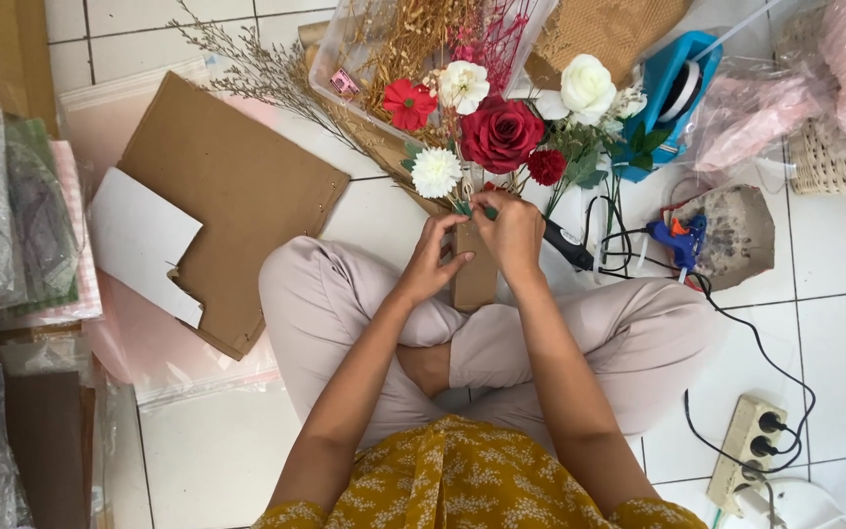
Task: The person sits on the floor and arranges dried flowers and artificial blooms into a bouquet. They select stems from a plastic container, use pliers to trim the stems, and bundle them together with a green floral tape.
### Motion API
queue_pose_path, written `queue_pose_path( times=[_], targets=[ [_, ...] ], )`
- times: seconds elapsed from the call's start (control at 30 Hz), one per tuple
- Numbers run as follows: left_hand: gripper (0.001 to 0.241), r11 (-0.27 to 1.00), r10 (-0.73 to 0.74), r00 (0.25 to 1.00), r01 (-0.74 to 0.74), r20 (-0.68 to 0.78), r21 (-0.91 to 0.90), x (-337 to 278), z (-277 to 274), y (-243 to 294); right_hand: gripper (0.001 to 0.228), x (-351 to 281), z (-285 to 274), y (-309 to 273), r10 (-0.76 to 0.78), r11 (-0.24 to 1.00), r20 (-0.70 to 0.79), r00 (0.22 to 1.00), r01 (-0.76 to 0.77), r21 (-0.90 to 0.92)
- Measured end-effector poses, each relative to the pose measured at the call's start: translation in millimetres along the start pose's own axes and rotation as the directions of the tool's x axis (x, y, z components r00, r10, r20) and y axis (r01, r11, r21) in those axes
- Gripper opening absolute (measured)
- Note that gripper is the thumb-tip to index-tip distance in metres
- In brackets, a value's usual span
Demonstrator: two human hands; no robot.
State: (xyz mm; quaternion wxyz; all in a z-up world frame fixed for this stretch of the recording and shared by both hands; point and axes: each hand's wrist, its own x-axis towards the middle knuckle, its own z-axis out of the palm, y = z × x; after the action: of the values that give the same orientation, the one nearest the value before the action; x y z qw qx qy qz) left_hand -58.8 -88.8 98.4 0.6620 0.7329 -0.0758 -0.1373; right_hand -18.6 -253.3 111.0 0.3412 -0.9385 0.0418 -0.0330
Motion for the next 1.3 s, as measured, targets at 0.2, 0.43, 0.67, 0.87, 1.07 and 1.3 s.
queue_pose_path(
  times=[0.2,0.43,0.67,0.87,1.07,1.3],
  targets=[
    [0.053,1.0,-0.011,1.0,0.011,0.009,-0.007,-1,-1,4,0.011,5,-2,-18,-0.087,0.996,-0.097,0.991,0.09,0.026],
    [0.052,1.0,-0.012,1.0,0.012,0.009,0.001,-2,3,-4,0.009,4,11,0,-0.123,0.992,-0.091,0.988,0.124,0.006],
    [0.052,1.0,0.016,1.0,-0.016,0.005,-0.009,0,2,-13,0.01,2,10,8,-0.191,0.979,-0.114,0.975,0.197,0.047],
    [0.053,1.0,0.019,1.0,-0.019,0.007,-0.013,0,3,-15,0.01,-1,7,10,-0.238,0.965,-0.113,0.965,0.247,0.083],
    [0.053,1.0,0.007,1.0,-0.007,0.028,0.0,-1,2,-6,0.011,1,7,11,-0.211,0.974,-0.073,0.975,0.216,0.07],
    [0.053,1.0,-0.009,0.999,0.008,0.032,0.022,0,3,-11,0.007,3,7,-4,-0.163,0.987,-0.09,0.983,0.162,-0.013]
  ],
)
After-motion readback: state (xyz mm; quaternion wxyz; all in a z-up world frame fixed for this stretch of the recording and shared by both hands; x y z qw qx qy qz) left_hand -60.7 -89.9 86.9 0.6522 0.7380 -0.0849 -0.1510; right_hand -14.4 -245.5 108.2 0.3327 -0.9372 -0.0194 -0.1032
